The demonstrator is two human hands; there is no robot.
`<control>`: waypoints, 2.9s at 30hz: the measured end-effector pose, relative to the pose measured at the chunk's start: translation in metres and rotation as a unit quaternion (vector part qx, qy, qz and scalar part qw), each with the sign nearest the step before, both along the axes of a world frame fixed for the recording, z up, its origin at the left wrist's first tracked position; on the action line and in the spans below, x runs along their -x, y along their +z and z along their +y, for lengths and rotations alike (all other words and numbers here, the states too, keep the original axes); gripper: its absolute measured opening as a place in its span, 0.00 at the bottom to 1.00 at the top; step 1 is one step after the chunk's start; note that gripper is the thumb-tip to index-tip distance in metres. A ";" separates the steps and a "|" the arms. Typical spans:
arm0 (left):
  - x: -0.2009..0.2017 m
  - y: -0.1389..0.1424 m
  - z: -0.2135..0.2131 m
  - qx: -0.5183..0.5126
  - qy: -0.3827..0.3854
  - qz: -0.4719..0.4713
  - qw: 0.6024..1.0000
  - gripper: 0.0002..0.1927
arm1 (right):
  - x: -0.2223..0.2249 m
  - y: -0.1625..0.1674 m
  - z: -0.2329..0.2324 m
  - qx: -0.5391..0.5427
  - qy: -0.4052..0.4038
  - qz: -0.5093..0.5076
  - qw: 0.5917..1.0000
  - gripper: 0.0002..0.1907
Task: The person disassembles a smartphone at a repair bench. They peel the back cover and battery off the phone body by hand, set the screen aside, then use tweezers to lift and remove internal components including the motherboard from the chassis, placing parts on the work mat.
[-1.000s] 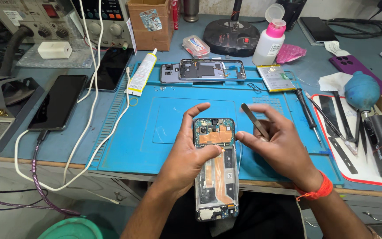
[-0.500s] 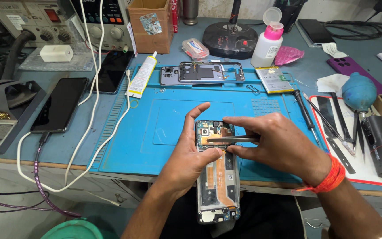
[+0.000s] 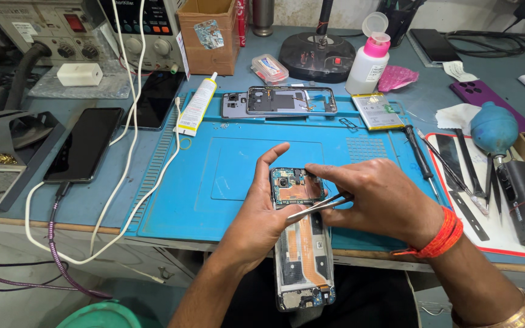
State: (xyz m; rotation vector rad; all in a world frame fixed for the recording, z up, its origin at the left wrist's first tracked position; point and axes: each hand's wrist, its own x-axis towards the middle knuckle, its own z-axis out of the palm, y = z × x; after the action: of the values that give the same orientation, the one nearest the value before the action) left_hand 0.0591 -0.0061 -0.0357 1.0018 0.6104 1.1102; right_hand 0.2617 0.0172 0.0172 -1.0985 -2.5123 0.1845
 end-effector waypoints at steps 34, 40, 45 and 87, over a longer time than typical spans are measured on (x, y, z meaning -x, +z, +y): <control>0.000 -0.001 0.002 -0.008 0.009 0.019 1.000 0.47 | -0.010 -0.008 0.008 -0.026 0.037 -0.015 0.999 0.32; 0.001 -0.003 0.003 0.010 -0.002 -0.008 1.000 0.46 | -0.011 -0.013 0.011 -0.044 0.050 0.005 0.998 0.29; 0.001 -0.003 0.005 0.030 -0.002 -0.011 0.999 0.46 | -0.013 -0.018 0.016 -0.047 0.056 0.004 0.997 0.26; -0.001 -0.009 0.007 0.009 0.008 -0.022 1.000 0.46 | -0.015 -0.021 0.012 0.007 0.056 0.117 0.992 0.28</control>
State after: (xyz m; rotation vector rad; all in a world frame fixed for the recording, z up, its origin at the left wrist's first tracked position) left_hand 0.0597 0.0007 -0.0447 0.9548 0.5925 1.1361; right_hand 0.2767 0.0296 -0.0037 -0.8849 -2.3666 0.3427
